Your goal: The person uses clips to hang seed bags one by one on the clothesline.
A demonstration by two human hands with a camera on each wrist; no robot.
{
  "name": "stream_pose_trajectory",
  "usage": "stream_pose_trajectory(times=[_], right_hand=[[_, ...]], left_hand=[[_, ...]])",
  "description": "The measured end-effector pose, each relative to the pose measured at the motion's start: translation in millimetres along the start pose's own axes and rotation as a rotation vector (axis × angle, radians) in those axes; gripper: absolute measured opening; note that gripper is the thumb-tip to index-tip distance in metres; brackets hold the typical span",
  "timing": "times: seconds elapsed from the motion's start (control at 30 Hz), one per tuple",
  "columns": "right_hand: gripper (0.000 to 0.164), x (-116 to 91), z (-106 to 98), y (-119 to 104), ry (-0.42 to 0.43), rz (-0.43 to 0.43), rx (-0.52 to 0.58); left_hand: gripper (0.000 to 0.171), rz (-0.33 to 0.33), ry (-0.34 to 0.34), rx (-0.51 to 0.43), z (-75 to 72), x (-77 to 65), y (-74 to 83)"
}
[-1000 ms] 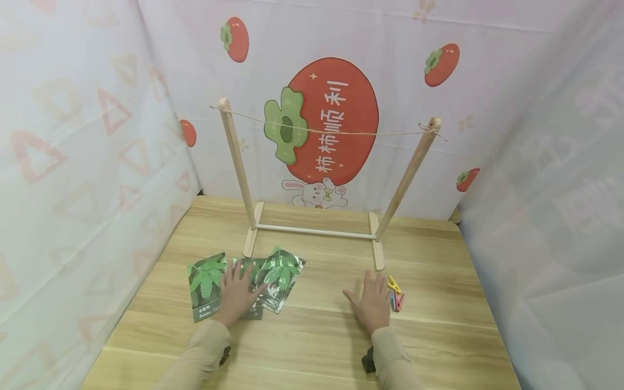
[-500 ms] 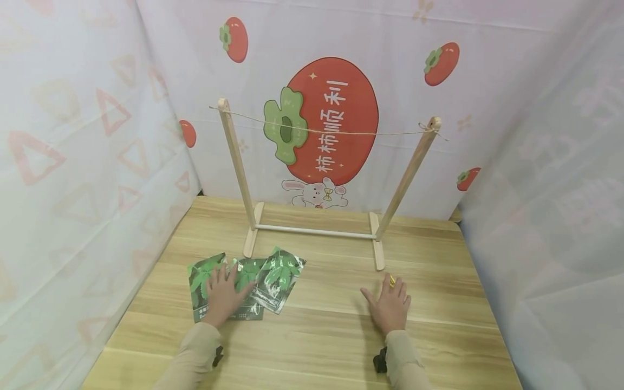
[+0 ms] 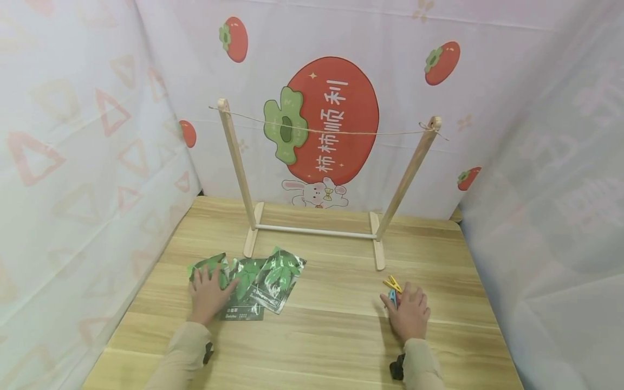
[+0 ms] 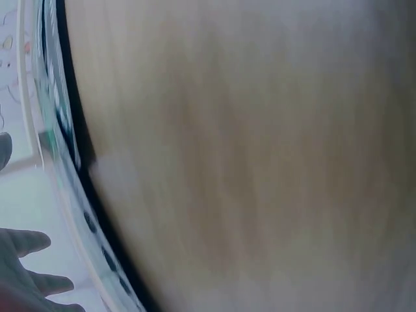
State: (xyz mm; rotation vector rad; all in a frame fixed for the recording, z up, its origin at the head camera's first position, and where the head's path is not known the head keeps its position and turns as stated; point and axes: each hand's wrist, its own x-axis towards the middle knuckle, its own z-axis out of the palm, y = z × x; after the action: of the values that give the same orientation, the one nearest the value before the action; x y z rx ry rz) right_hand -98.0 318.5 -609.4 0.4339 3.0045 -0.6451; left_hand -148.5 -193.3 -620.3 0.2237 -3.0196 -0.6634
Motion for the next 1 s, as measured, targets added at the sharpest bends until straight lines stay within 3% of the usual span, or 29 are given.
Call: stream_pose_trajectory(times=[0.23, 0.43, 0.63, 1.0], right_hand=[[0.097, -4.6, -5.4, 17.6, -0.081, 0.042, -0.041], [0.101, -8.3, -7.0, 29.4, -0.141, 0.049, -0.043], [0.102, -9.1, -7.2, 39.5, -0.154, 0.052, -0.074], [0.102, -2.4, -5.5, 41.3, -0.141, -0.015, -0.141]], left_hand=[[0.091, -0.047, -0.013, 0.004, -12.2, 0.3, -14.6], [0.097, -0.124, -0.104, 0.043, -17.8, 2.3, -25.8], [0.099, -0.174, -0.151, 0.007, -23.1, 1.6, -26.8], [0.105, -0.204, -0.108, 0.016, -28.9, 1.5, -24.3]])
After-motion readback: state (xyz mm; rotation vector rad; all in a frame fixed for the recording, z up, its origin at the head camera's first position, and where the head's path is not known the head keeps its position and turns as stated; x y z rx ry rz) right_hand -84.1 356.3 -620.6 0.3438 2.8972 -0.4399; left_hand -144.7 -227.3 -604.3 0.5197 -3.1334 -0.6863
